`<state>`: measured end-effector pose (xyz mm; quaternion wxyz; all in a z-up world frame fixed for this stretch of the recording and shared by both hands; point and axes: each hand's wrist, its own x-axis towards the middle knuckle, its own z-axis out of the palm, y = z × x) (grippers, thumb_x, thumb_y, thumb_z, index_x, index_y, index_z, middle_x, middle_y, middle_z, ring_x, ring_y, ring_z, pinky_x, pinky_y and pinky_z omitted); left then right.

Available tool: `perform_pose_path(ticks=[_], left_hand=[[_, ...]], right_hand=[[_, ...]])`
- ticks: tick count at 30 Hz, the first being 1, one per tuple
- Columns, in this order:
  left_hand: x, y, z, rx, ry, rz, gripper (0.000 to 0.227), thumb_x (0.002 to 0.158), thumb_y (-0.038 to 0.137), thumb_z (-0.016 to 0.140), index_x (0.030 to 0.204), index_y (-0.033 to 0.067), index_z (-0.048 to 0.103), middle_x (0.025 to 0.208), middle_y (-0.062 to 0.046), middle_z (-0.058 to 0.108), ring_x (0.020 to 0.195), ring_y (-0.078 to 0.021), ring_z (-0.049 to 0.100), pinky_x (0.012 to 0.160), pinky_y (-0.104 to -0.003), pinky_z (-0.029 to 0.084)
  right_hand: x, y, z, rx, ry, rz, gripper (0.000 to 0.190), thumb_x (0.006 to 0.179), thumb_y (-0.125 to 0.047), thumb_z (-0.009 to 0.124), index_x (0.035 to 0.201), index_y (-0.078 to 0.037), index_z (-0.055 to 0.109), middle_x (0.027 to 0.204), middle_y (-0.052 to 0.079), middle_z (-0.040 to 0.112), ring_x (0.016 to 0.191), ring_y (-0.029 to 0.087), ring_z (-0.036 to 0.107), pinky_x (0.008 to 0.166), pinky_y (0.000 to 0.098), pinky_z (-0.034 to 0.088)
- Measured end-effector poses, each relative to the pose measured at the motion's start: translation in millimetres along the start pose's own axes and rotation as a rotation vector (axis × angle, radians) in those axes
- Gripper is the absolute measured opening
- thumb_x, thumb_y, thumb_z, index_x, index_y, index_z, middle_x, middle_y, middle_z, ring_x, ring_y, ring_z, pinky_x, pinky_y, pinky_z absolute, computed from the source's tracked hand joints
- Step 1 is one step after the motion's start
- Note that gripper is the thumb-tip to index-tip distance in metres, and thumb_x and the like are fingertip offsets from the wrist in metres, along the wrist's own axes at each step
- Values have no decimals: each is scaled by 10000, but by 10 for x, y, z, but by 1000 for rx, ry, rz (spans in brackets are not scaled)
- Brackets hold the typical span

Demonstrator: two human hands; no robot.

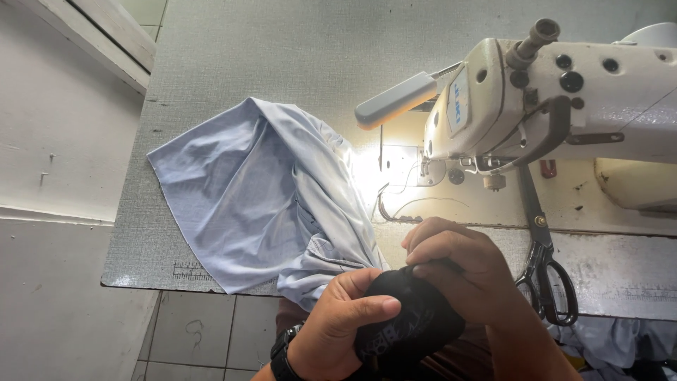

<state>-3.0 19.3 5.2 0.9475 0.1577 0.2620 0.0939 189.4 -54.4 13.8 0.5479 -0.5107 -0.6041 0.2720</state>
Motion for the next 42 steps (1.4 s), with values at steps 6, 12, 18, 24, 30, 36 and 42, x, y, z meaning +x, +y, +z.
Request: perform_pose_path(ticks=[6,12,18,24,30,36,42], left_hand=[[64,-60,51,-153,303,44,246,791,16,756,1020,-63,716,885,-215,737,744,-311,707,684,-395,596],[26,-137,-42,-266,295,62,337,793,5,730,1115,-92,717,970,-252,736,828,-358,708,773,-442,596],[0,-97,-181,-174,14,65,348,811,55,770,1115,-96,692,949,-216,733,816,-299,723,748,-375,605],[83,107,-286,-16,-132,45,151,801,51,811,862,-29,699,794,-182,727,653,-227,682,599,-305,567],[26,418,-62,983,376,468,250,868,269,769,1086,148,768,678,66,479,649,-74,461,632,-238,433],[-46,144,188,1504,288,1140,333,844,287,787,1114,120,684,1051,-62,684,962,-260,672,916,-422,463],[-48,136,204,1265,203,825,167,906,191,715,1047,119,770,988,-24,725,946,-176,690,854,-288,549]], right_hand=[[-27,31,-2,-185,97,81,54,913,-69,663,963,-88,672,932,87,692,835,202,715,758,289,592],[3,51,34,-204,86,78,47,944,-91,635,977,-100,668,903,61,673,775,183,674,700,279,558],[62,-10,37,-92,-12,83,45,960,-111,621,959,-87,658,885,69,659,747,184,647,690,289,542],[109,-127,22,-73,-61,30,84,962,-139,614,928,-69,645,866,102,665,835,260,705,790,340,594],[3,-157,32,-186,26,178,41,928,-121,597,901,-95,581,1049,97,720,948,219,730,845,333,577],[-120,-217,40,-295,98,381,59,876,-203,672,892,-153,699,843,-29,765,722,100,713,662,255,553],[-51,-357,-62,-254,20,414,169,871,-182,644,949,-132,785,860,-27,825,741,98,772,684,245,607]])
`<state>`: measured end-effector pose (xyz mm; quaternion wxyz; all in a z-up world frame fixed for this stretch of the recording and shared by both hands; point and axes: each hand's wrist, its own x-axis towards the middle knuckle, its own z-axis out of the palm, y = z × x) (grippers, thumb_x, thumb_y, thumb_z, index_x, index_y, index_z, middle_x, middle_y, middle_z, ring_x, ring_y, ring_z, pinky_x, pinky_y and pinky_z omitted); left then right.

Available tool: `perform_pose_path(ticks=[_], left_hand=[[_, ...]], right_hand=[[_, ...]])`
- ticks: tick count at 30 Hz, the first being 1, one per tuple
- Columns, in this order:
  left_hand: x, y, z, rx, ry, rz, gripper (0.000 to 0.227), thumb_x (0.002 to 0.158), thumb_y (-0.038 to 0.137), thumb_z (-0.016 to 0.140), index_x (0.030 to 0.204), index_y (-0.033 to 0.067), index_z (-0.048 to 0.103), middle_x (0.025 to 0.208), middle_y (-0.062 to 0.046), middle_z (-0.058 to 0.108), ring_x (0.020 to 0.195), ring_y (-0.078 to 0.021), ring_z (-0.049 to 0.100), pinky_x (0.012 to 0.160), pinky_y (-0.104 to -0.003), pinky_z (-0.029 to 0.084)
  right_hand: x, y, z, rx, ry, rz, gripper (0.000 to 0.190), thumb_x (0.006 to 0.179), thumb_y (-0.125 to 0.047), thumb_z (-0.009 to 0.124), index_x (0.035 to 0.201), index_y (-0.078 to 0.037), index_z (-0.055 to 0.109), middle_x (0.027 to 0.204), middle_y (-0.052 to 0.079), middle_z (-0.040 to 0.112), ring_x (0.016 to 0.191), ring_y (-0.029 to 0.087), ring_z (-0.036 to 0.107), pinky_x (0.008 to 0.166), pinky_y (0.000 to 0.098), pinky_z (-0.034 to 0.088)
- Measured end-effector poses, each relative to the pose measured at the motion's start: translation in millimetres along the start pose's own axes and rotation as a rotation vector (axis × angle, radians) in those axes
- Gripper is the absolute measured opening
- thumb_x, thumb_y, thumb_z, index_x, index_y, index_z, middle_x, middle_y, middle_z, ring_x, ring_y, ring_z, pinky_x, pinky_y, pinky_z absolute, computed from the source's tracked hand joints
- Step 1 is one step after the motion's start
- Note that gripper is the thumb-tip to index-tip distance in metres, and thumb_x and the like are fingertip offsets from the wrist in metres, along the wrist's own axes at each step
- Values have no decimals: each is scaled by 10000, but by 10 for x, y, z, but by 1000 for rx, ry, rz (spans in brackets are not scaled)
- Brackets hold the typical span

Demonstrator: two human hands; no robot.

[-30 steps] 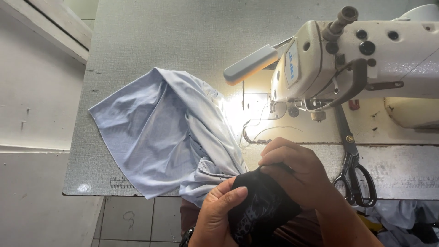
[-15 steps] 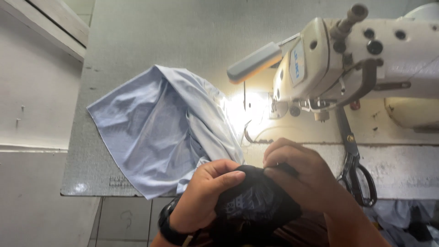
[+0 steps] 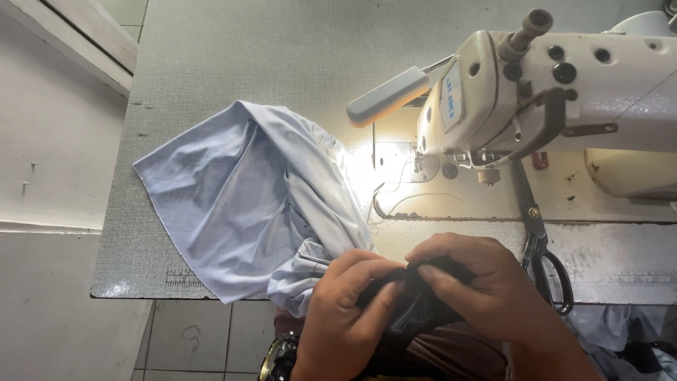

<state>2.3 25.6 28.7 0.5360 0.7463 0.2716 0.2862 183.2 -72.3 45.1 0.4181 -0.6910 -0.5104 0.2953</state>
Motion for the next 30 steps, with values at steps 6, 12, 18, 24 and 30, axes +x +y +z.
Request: perform_pose_path(ticks=[6,12,18,24,30], left_hand=[[19,3,-4,-167,-77,-67,101,935,141,705,977,83,776,847,-4,676,740,-119,653,650,-248,537],[-7,-130,-5,-328,-134,-55,121,931,133,728,835,68,689,807,-33,637,739,-148,618,681,-285,532],[44,-80,12,-293,-165,-280,157,888,208,756,1022,127,749,924,-12,767,837,-111,719,742,-247,599],[115,36,-43,-318,-225,-102,41,901,97,738,933,123,741,901,-8,652,838,-125,650,768,-249,539],[155,-107,-50,-907,-436,-277,130,912,95,753,842,67,647,833,-9,596,747,-100,538,716,-241,453]], right_hand=[[-19,-11,-13,75,-48,-122,80,898,-156,696,894,-112,762,693,-13,673,568,90,602,532,236,487],[-68,77,100,136,76,-110,85,911,-160,660,873,-100,707,679,8,625,580,115,558,543,262,456],[-78,143,80,166,51,-75,54,905,-142,687,883,-113,727,681,-3,586,566,107,535,518,261,434],[-75,184,-99,185,-22,-80,76,874,-170,728,855,-98,740,692,0,653,570,89,591,522,232,488],[-10,237,-127,443,-93,-131,208,934,-248,692,827,-70,707,714,35,653,611,122,603,559,254,502]])
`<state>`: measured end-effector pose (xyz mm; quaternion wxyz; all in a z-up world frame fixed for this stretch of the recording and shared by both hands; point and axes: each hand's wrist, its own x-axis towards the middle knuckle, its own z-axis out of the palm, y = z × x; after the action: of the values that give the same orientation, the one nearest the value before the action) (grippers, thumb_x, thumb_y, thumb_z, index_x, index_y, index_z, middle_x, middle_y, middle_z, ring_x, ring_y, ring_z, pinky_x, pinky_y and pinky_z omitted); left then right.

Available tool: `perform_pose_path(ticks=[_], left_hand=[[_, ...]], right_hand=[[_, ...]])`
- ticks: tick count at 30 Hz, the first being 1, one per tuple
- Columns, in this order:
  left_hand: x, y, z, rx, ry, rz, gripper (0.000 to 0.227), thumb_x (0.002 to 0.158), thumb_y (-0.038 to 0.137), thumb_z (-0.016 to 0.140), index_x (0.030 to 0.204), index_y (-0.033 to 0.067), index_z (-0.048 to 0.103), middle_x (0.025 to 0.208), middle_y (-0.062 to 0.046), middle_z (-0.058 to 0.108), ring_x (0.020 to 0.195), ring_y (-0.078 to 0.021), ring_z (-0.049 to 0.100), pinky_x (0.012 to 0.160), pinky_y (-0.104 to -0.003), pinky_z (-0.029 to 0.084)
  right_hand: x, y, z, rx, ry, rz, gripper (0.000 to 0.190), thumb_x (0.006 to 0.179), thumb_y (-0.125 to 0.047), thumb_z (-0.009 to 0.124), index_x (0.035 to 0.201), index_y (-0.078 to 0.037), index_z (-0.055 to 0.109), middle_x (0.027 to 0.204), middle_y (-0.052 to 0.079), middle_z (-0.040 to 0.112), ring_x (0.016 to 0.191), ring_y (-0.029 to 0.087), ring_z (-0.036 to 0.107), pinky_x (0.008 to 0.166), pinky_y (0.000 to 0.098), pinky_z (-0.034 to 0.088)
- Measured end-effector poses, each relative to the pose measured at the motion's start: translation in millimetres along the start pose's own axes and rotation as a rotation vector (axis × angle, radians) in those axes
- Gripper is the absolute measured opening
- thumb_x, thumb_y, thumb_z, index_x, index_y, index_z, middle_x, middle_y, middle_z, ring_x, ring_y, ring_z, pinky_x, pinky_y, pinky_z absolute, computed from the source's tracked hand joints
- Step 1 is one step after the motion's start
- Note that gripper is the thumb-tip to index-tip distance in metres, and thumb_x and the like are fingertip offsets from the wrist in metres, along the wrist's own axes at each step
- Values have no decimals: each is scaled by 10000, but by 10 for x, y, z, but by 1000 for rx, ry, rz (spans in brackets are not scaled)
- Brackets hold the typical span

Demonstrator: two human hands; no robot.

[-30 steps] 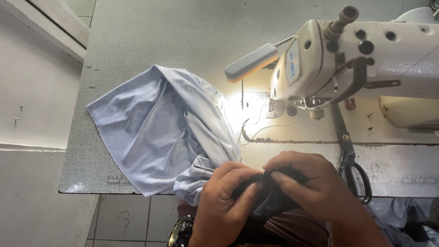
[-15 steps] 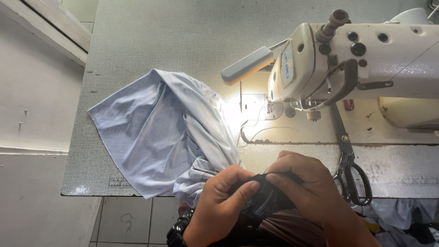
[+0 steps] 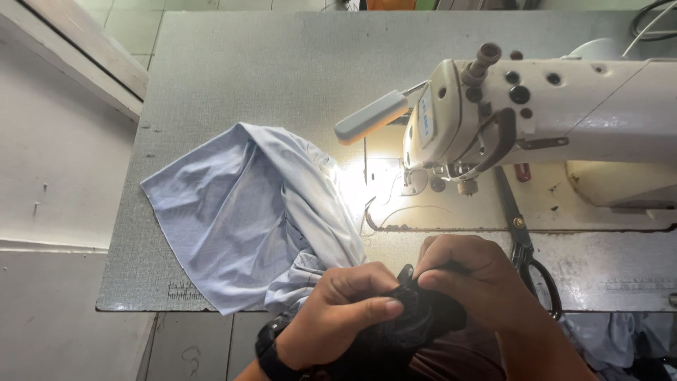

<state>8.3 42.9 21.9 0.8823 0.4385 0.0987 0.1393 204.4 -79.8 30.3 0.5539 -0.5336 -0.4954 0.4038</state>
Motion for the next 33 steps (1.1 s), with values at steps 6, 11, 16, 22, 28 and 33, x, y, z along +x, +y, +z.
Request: perform_pose_path(ticks=[6,11,16,22,28,33], left_hand=[[-111,-161,-145,1216,494,404,247,896,118,649,1141,138,681,1019,-94,763,901,-249,757,784,-360,584],[-289,357,-195,-86,-30,-169,126,899,-76,633,804,-47,709,770,-77,697,721,-147,644,713,-264,519],[41,423,-684,131,-46,-370,174,860,-1,523,710,1,611,670,-55,595,581,-141,533,557,-268,414],[272,527,-266,1368,188,-310,390,855,269,374,1033,80,665,1035,-89,718,974,-254,634,841,-430,450],[304,281,-99,1175,126,155,299,931,380,641,1041,113,721,918,-46,724,848,-223,673,766,-365,510],[303,312,-138,804,34,86,138,939,272,687,908,161,762,865,19,726,818,-108,696,768,-268,565]], right_hand=[[-158,-133,-23,-332,195,125,130,885,-206,724,798,-115,693,726,-29,657,631,103,553,602,257,452],[-66,-93,-42,-374,309,187,97,860,-127,732,771,-92,749,702,-21,701,650,83,607,612,236,484],[30,-9,67,-331,255,209,167,910,-193,692,786,-90,737,712,-20,688,670,95,599,644,251,485],[170,-31,227,-247,330,502,233,926,-242,673,823,-69,790,773,11,727,739,133,665,713,289,536],[140,-39,177,-252,288,468,271,938,-280,665,788,-75,761,691,10,689,657,127,616,633,281,512],[91,51,58,-259,215,363,230,937,-236,675,773,-90,744,674,3,688,613,108,586,575,263,490]])
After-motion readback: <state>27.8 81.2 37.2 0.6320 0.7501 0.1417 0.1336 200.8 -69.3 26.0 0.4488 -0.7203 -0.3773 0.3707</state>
